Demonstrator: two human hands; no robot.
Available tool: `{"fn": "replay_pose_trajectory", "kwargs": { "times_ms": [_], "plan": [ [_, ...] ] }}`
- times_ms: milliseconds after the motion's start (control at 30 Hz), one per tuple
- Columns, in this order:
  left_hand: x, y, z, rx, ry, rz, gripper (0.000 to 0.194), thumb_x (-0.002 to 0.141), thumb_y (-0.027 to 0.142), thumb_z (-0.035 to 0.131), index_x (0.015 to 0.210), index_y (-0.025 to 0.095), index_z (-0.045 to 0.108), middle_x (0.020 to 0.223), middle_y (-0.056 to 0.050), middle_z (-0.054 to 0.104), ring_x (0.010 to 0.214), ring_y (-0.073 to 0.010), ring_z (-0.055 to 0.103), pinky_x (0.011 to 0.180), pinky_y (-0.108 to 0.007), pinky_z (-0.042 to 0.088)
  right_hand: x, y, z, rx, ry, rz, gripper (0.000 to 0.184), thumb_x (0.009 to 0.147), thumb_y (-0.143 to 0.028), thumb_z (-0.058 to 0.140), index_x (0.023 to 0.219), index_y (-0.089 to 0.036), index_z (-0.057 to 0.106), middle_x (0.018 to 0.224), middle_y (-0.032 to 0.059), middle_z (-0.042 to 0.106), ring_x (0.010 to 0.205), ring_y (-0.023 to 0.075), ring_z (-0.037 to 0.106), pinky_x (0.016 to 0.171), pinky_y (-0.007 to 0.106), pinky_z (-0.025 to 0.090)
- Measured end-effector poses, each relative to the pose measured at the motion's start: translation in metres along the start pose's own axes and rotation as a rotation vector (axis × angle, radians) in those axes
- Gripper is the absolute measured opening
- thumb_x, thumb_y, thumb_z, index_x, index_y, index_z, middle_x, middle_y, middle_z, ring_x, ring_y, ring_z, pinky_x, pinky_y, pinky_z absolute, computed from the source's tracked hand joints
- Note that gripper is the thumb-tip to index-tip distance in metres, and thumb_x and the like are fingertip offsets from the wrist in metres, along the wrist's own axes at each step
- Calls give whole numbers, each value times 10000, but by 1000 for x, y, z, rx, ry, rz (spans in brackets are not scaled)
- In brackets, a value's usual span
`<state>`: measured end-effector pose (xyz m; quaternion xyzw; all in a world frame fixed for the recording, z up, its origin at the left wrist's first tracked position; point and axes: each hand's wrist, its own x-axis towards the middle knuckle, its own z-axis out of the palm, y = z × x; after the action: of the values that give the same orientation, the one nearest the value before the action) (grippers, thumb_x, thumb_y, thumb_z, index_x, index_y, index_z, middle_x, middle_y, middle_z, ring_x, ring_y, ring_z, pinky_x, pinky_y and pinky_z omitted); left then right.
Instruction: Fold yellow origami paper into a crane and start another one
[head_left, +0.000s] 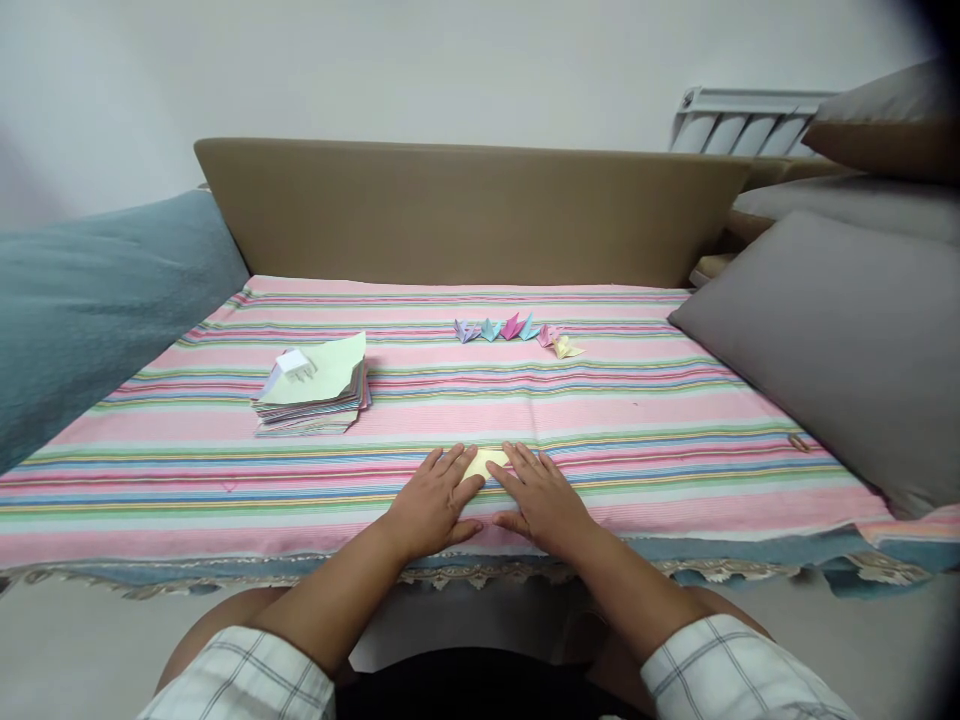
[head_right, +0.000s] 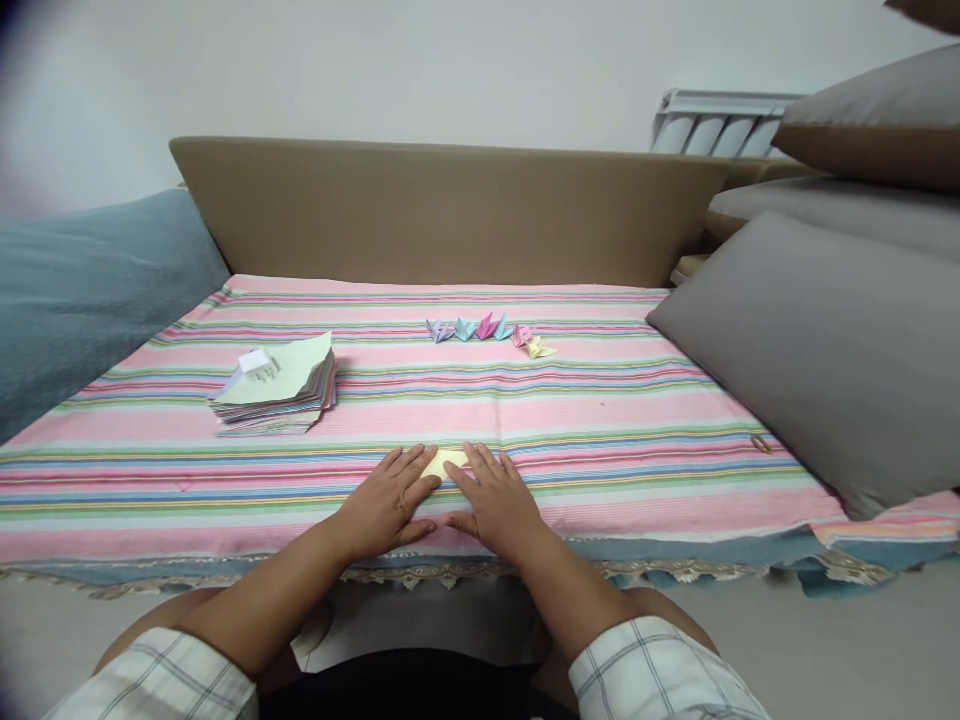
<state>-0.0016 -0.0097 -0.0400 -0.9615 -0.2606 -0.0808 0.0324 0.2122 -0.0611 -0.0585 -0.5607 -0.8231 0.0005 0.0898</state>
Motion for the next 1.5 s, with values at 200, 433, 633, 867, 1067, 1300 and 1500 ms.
{"fn": "replay_pose_trajectory", "kwargs": {
  "times_ms": [200, 433, 633, 867, 1067, 1300, 1500],
  "plan": [
    [0, 0, -1, -5, 9, 1, 536, 799, 525, 520, 1215, 188, 489, 1435, -157, 321, 1326, -317, 272, 1070, -504, 207, -5, 15, -1, -49, 43, 232, 750, 813, -683, 337, 1361, -176, 403, 1457, 150, 289, 1346, 327, 219, 1056, 491, 228],
    [1, 1, 1, -3, 17, -3, 593, 805, 538, 496, 1281, 189, 438, 1425, -145, 341, 1328, -309, 267, 1075, -497, 190, 11, -7, -5, -21, 207, -118, 814, 848, -660, 258, 1404, -65, 268, 1470, 143, 256, 1376, 264, 144, 1106, 481, 144],
    [1, 2, -1, 6, -16, -19, 706, 766, 494, 554, 1354, 162, 350, 1421, -147, 346, 1326, -307, 269, 1087, -478, 183, 26, -30, 10, 98, 170, -142, 878, 835, -675, 269, 1407, -11, 219, 1438, 180, 309, 1342, 252, 260, 1089, 439, 229],
    [-9, 5, 4, 39, 61, -56, 531, 816, 511, 501, 1267, 232, 470, 1425, -119, 352, 1321, -304, 292, 1068, -489, 225, 19, -14, 12, 35, 85, -23, 822, 830, -676, 294, 1400, -83, 296, 1464, 155, 262, 1355, 275, 221, 1090, 450, 206],
    [-29, 4, 8, 74, 78, -124, 606, 805, 543, 508, 1305, 208, 437, 1431, -114, 354, 1322, -295, 298, 1068, -464, 250, 19, -15, 10, 43, 25, 14, 839, 826, -692, 267, 1408, -87, 278, 1478, 132, 232, 1367, 257, 189, 1101, 447, 176],
    [-46, 4, 3, 87, 89, -191, 639, 800, 501, 540, 1322, 154, 414, 1410, -116, 390, 1316, -282, 313, 1079, -454, 238, 19, -17, 9, 40, 25, 21, 767, 861, -630, 279, 1410, -94, 271, 1481, 124, 226, 1368, 246, 187, 1099, 448, 176],
    [-56, -8, -15, 30, 119, -275, 544, 795, 546, 519, 1210, 194, 529, 1304, -87, 523, 1238, -289, 428, 1010, -466, 344, 19, -16, 12, 17, 42, 15, 750, 861, -611, 315, 1409, -100, 273, 1478, 123, 239, 1366, 246, 196, 1094, 452, 193]
  ]
}}
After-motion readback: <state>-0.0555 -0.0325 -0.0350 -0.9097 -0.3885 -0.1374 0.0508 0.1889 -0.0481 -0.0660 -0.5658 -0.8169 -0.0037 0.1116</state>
